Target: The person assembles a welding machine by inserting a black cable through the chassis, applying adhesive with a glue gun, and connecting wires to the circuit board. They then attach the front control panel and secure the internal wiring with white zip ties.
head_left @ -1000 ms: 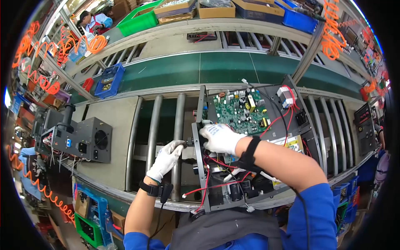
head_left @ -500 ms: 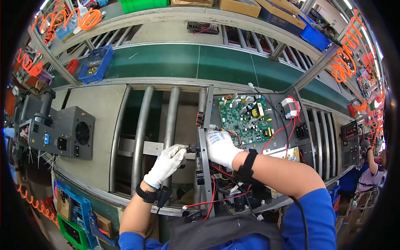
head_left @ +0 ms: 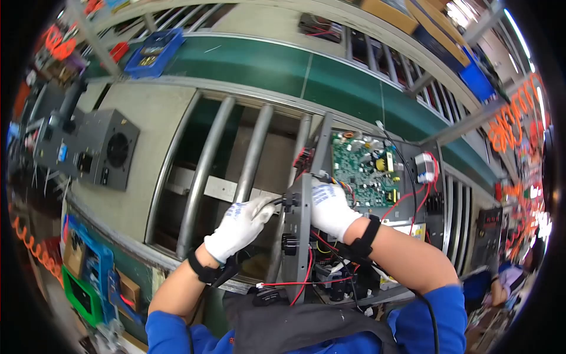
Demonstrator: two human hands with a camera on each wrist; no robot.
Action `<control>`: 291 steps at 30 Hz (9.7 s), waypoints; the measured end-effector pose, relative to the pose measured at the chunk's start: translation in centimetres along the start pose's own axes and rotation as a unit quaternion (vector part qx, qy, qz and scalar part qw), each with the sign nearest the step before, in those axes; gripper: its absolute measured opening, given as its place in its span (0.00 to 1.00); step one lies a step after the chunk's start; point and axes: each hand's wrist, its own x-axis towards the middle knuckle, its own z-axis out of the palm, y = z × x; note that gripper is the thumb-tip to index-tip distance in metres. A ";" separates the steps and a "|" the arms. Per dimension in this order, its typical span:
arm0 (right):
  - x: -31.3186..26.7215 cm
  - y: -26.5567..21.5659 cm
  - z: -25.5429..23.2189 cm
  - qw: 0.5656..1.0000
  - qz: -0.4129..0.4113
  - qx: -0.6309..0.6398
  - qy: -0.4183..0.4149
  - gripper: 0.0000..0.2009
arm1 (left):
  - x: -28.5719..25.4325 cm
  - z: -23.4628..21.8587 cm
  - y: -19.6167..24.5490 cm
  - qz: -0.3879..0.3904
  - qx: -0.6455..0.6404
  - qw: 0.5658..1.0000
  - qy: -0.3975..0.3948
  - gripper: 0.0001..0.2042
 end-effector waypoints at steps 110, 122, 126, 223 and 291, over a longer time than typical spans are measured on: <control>-34.9 13.0 6.8 0.806 0.347 0.330 0.348 0.19 | -1.4 1.3 14.5 0.269 0.444 0.854 0.043 0.25; -34.1 4.5 3.3 0.859 0.307 0.308 0.270 0.28 | -5.7 1.8 17.6 0.265 0.404 0.871 -0.091 0.19; -34.2 6.8 -0.2 0.828 0.215 0.295 0.427 0.23 | -5.9 -0.2 18.4 0.240 0.347 0.905 -0.062 0.14; -16.4 6.6 -5.7 0.986 -0.051 0.049 0.152 0.11 | 5.3 6.7 11.7 0.106 0.336 0.892 -0.283 0.13; -59.8 9.0 -6.9 0.733 0.558 0.161 0.355 0.09 | 7.6 9.2 8.8 0.318 0.571 0.710 -0.261 0.05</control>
